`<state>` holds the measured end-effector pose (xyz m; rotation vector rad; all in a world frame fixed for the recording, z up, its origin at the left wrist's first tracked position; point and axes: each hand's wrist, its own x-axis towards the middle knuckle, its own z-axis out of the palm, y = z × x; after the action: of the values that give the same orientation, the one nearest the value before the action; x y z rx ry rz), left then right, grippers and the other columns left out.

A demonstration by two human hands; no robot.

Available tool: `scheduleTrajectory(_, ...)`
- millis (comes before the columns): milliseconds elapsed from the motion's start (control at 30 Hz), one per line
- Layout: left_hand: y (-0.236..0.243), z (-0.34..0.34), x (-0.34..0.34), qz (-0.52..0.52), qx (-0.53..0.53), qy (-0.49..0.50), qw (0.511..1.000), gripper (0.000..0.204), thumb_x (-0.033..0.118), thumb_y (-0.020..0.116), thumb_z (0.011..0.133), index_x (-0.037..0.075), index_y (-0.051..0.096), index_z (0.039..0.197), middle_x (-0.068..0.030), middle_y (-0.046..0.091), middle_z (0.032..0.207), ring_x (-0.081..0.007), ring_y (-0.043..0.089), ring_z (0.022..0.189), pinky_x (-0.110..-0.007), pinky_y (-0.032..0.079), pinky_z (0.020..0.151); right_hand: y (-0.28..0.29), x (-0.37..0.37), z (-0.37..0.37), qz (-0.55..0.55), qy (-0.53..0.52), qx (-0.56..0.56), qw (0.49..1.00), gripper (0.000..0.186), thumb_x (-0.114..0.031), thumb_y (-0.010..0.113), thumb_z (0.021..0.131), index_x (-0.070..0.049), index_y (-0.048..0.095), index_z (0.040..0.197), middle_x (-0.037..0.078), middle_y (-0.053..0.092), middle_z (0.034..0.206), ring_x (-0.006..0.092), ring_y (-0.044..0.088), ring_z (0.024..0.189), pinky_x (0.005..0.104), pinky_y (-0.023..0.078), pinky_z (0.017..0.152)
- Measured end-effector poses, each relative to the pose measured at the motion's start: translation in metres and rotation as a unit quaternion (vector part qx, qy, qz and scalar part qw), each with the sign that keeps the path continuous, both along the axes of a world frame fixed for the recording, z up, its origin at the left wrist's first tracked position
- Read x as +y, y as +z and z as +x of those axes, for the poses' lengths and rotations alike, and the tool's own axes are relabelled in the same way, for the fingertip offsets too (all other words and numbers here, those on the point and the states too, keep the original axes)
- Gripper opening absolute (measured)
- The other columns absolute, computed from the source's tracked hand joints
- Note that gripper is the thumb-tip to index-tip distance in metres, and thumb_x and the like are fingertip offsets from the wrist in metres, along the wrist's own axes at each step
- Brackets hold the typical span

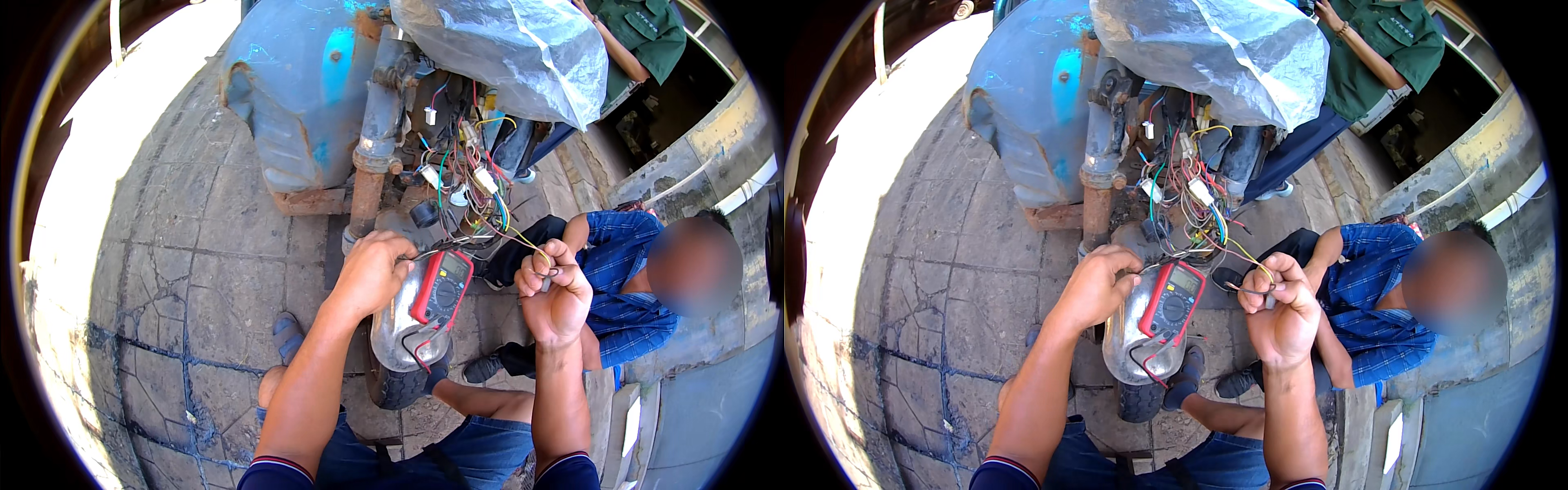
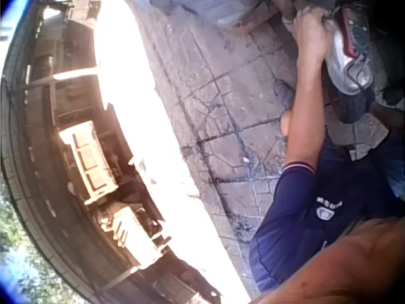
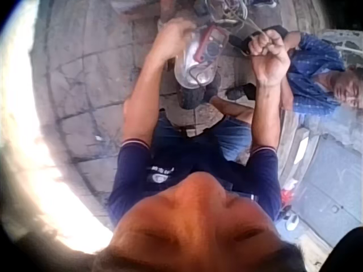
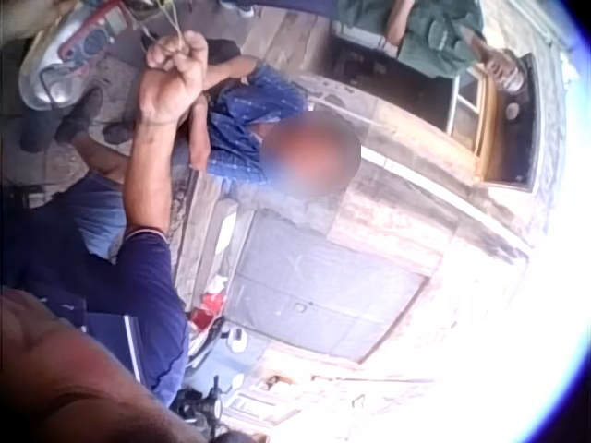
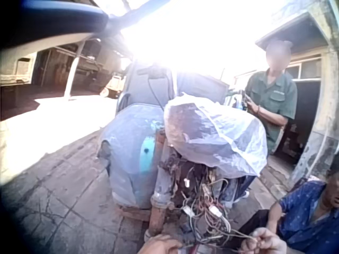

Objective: The person is repairing the electrical wiring of a three-wheeled vehicle. They use a multimeter to test various wires and connectors, and a pair of scissors to cut wires. The person is assisted by two other individuals who observe the process.

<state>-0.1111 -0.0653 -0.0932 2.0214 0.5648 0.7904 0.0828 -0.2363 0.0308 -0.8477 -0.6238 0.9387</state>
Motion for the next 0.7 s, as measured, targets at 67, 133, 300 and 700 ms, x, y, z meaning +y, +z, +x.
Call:
scheduleTrajectory(67,0.01,-0.005,0.001,-0.087,0.005,-0.015,0.996,0.025,0.003,0.071,0.088,-0.003,0.066,0.111,-0.0129,0.073,0.099,-0.0273,0.07,0.099,-0.036,0.054,0.088,0.0,0.0,-0.001,-0.001,0.0,-0.007,1.0,0.032,-0.006,0.053,0.078,-0.001,0.063,0.108,0.009,0.057,0.079,0.021,0.05,0.069,0.0323,0.042,0.063)
scheduleTrajectory(133,0.009,-0.009,0.006,-0.263,-0.091,-0.086,0.957,0.017,0.004,0.07,0.092,-0.003,0.066,0.107,-0.0116,0.073,0.095,-0.0224,0.071,0.09,-0.033,0.054,0.081,-0.001,0.001,-0.002,0.001,0.003,-0.019,1.0,0.032,-0.006,0.053,0.078,-0.001,0.063,0.108,0.009,0.057,0.079,0.0209,0.05,0.069,0.0319,0.041,0.063)
scheduleTrajectory(300,0.022,-0.033,0.013,-0.441,-0.201,-0.161,0.86,0.011,0.007,0.066,0.096,-0.001,0.067,0.104,-0.0129,0.074,0.096,-0.0181,0.073,0.08,-0.026,0.053,0.063,-0.006,0.001,-0.002,0.0,0.004,-0.068,0.998,0.029,-0.005,0.054,0.08,-0.001,0.063,0.108,0.009,0.059,0.08,0.0206,0.051,0.069,0.0307,0.042,0.062)
scheduleTrajectory(700,0.023,-0.057,0.02,-0.427,-0.339,-0.233,0.805,0.042,0.034,0.061,0.103,-0.005,0.068,0.117,-0.0214,0.073,0.101,-0.0209,0.07,0.075,-0.029,0.051,0.066,-0.009,0.006,-0.021,-0.071,-0.069,-0.262,0.96,0.028,0.003,0.05,0.082,0.002,0.066,0.106,0.01,0.066,0.083,0.0151,0.058,0.07,0.0258,0.045,0.064)
